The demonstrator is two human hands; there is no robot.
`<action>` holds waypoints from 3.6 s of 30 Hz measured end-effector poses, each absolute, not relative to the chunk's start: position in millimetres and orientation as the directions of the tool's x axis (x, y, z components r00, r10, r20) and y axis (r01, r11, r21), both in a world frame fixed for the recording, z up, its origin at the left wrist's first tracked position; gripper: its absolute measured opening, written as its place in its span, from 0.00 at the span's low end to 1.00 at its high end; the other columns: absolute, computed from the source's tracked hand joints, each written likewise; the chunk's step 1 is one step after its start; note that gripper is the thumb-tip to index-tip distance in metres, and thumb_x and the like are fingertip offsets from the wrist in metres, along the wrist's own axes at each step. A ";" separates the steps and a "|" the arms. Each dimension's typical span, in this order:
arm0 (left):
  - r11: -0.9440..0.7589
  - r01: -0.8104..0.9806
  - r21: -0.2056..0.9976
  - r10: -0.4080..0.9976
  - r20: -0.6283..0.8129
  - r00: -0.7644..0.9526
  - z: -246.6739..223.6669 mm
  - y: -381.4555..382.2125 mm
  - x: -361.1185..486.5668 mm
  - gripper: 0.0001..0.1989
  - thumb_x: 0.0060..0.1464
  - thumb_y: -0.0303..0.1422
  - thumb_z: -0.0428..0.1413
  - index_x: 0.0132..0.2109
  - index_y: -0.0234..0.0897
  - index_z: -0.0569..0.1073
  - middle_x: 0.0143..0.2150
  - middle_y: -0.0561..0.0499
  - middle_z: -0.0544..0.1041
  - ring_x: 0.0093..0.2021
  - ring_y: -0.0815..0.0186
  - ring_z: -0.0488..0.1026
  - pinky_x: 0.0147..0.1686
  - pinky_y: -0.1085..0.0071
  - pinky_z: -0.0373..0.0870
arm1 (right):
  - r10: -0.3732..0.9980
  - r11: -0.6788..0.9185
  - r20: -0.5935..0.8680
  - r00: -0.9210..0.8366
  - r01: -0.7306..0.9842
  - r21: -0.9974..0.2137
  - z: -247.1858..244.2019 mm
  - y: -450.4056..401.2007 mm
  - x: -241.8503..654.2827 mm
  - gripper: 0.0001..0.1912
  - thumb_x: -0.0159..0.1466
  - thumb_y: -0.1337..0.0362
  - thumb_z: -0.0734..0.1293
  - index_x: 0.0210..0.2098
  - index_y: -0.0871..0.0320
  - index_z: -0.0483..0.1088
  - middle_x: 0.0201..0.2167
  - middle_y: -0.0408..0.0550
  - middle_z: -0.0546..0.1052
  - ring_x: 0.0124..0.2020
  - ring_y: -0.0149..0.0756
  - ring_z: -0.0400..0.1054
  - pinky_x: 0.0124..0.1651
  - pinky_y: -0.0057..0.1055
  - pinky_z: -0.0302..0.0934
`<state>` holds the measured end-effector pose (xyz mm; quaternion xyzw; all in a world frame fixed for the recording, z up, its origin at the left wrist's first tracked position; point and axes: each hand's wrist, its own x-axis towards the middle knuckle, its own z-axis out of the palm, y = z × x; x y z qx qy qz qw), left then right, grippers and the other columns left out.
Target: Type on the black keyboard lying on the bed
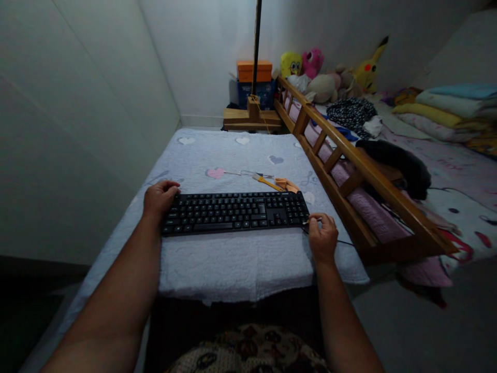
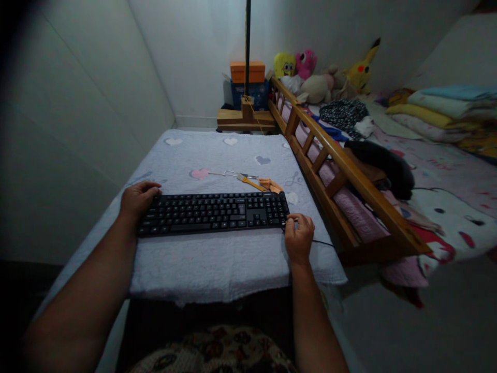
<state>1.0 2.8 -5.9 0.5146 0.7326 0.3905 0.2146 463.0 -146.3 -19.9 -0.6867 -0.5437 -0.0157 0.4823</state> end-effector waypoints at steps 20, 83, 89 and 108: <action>0.156 0.609 0.777 0.922 0.106 -0.371 -15.0 7.3 -5.8 0.14 0.44 0.41 0.57 0.37 0.42 0.79 0.34 0.50 0.80 0.38 0.56 0.76 0.42 0.63 0.72 | 0.834 0.055 0.458 0.309 0.778 -0.626 -7.8 -135.4 482.5 0.10 0.64 0.59 0.62 0.33 0.53 0.74 0.31 0.48 0.79 0.39 0.46 0.71 0.47 0.42 0.62; 0.188 0.652 0.735 0.924 0.093 -0.371 -13.7 6.8 -7.0 0.18 0.47 0.38 0.58 0.44 0.37 0.83 0.37 0.51 0.82 0.38 0.60 0.75 0.45 0.65 0.71 | 0.746 0.111 0.545 0.383 0.736 -0.668 -20.8 -120.2 493.1 0.10 0.66 0.59 0.63 0.35 0.53 0.75 0.33 0.49 0.82 0.42 0.47 0.73 0.52 0.44 0.65; 0.179 0.631 0.755 0.926 0.088 -0.368 -12.9 6.9 -6.3 0.18 0.47 0.38 0.57 0.43 0.36 0.82 0.36 0.50 0.82 0.38 0.60 0.76 0.44 0.66 0.71 | 0.740 0.090 0.540 0.401 0.737 -0.670 -22.3 -123.4 495.6 0.10 0.65 0.59 0.63 0.34 0.53 0.75 0.31 0.48 0.80 0.41 0.47 0.72 0.51 0.44 0.65; 0.174 0.638 0.750 0.930 0.088 -0.357 -17.3 7.6 -8.7 0.19 0.47 0.39 0.57 0.44 0.37 0.82 0.37 0.50 0.82 0.39 0.60 0.75 0.44 0.66 0.71 | 0.750 0.084 0.536 0.387 0.748 -0.658 -21.8 -125.9 495.8 0.10 0.65 0.59 0.62 0.34 0.53 0.75 0.32 0.49 0.80 0.41 0.47 0.72 0.51 0.44 0.64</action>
